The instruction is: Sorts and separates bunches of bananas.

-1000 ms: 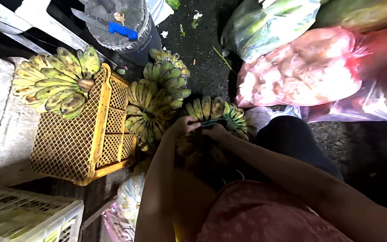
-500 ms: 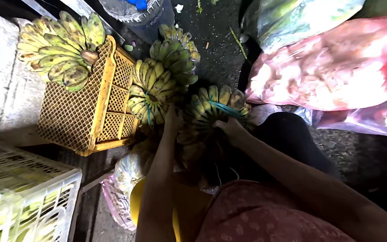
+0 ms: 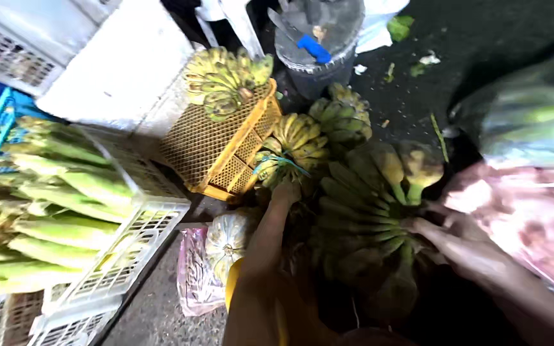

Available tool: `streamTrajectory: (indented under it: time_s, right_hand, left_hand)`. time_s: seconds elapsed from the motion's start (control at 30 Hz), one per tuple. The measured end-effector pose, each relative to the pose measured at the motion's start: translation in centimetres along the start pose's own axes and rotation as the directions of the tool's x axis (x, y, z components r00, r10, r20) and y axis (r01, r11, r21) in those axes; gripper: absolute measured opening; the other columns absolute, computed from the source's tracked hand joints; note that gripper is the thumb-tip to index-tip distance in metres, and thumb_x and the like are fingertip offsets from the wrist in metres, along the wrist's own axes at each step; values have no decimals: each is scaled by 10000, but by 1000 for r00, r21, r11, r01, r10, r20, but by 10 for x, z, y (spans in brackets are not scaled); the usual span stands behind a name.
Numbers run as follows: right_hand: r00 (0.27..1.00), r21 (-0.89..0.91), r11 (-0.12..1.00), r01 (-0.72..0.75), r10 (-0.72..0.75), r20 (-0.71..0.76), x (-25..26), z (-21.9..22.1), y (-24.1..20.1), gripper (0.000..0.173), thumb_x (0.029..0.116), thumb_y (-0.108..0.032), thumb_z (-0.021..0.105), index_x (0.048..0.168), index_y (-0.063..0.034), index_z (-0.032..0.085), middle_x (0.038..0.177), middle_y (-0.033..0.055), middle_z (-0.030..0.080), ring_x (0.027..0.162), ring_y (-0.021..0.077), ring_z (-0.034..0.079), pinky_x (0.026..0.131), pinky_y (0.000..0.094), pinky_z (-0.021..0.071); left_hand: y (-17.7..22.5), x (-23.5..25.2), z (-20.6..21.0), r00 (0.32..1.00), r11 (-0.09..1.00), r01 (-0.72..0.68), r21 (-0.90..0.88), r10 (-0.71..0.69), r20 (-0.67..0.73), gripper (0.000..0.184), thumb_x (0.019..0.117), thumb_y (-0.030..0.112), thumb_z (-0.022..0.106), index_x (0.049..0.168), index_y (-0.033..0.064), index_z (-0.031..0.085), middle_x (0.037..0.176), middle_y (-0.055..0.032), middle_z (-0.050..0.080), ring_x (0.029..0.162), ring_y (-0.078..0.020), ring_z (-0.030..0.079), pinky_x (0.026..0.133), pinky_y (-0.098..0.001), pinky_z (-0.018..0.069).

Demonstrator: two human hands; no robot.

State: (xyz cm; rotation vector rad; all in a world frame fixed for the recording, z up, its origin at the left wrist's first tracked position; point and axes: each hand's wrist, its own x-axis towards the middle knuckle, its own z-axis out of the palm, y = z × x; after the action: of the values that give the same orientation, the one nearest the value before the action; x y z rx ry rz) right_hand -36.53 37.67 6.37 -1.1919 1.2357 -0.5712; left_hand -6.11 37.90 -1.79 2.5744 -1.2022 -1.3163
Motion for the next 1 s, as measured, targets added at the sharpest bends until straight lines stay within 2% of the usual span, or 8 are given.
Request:
streamTrajectory:
  time_s: [0.1, 0.2, 0.27, 0.37, 0.47, 0.7, 0.83, 1.0]
  right_hand:
    - [968, -386, 890, 242, -249, 32, 11, -5, -47, 471, 781, -239, 743, 1191, -29, 643, 929, 26, 673, 779, 51, 639, 707, 298, 556]
    - [818, -663, 541, 518, -540, 199, 4, 10, -96, 667, 762, -377, 700, 1254, 69, 645, 1048, 290, 698, 873, 470, 690, 710, 683, 511]
    - [646, -724, 232, 650, -671, 365, -3, 38, -120, 622, 811, -348, 689, 1270, 69, 646, 1102, 311, 687, 876, 504, 703, 635, 663, 543]
    - [406, -673, -143, 726, -701, 586, 3, 92, -133, 548, 833, -250, 732, 1259, 86, 653, 1082, 275, 696, 899, 457, 708, 630, 541, 581]
    - [286, -576, -239, 782, -683, 672, 22, 142, -141, 431, 806, -58, 747, 1203, 93, 670, 1002, 236, 704, 841, 424, 709, 658, 502, 589]
    - [-22, -290, -384, 877, -634, 773, 89, 233, -178, 396, 939, 53, 571, 1304, -58, 676, 1197, 150, 701, 1073, 337, 664, 884, 483, 535]
    - [59, -354, -252, 901, -737, 673, 107, 235, -190, 355, 1001, -176, 553, 1335, -167, 674, 1405, 75, 637, 1309, 326, 581, 1054, 573, 473]
    - [490, -640, 52, 767, -691, 531, 117, 123, -135, 428, 1029, -307, 518, 1325, -33, 662, 1357, 221, 643, 1255, 460, 594, 1037, 610, 469]
  left_hand:
    - [36, -66, -52, 993, 881, -91, -464, 117, 26, 658, 1117, 511, 169, 1500, 66, 465, 1185, -194, 700, 943, -296, 725, 811, -452, 591]
    - [34, -125, -57, 894, 474, -155, -867, 441, 81, 847, 1016, 704, 71, 1628, 131, 193, 1505, -198, 511, 1217, -360, 637, 837, -526, 586]
    - [36, -149, -45, 847, 212, -172, -962, 530, -34, 969, 934, 815, 207, 1613, 125, 174, 1526, -161, 471, 1274, -316, 581, 879, -500, 561]
    - [34, -154, -33, 896, -273, -157, -949, 364, -253, 940, 720, 956, 423, 1155, 144, 608, 964, -13, 751, 846, -153, 729, 672, -330, 594]
    - [12, -132, -41, 908, -609, -180, -772, 199, -369, 879, 597, 966, 531, 1038, 217, 668, 880, -3, 749, 805, -170, 739, 656, -376, 616]
    - [-34, -29, -103, 780, -828, -496, -260, -293, -554, 355, 1071, 361, 345, 963, 131, 593, 847, -20, 670, 792, -149, 677, 669, -352, 586]
    - [-52, 0, -175, 560, -772, -629, -88, -372, -740, 415, 1033, 461, 441, 897, 133, 655, 808, -2, 712, 802, -138, 715, 717, -360, 612]
    - [-113, 81, -239, 417, -786, -618, -9, -318, -852, 579, 1014, 621, 320, 1173, 127, 576, 1094, -78, 682, 1078, -262, 657, 928, -538, 546]
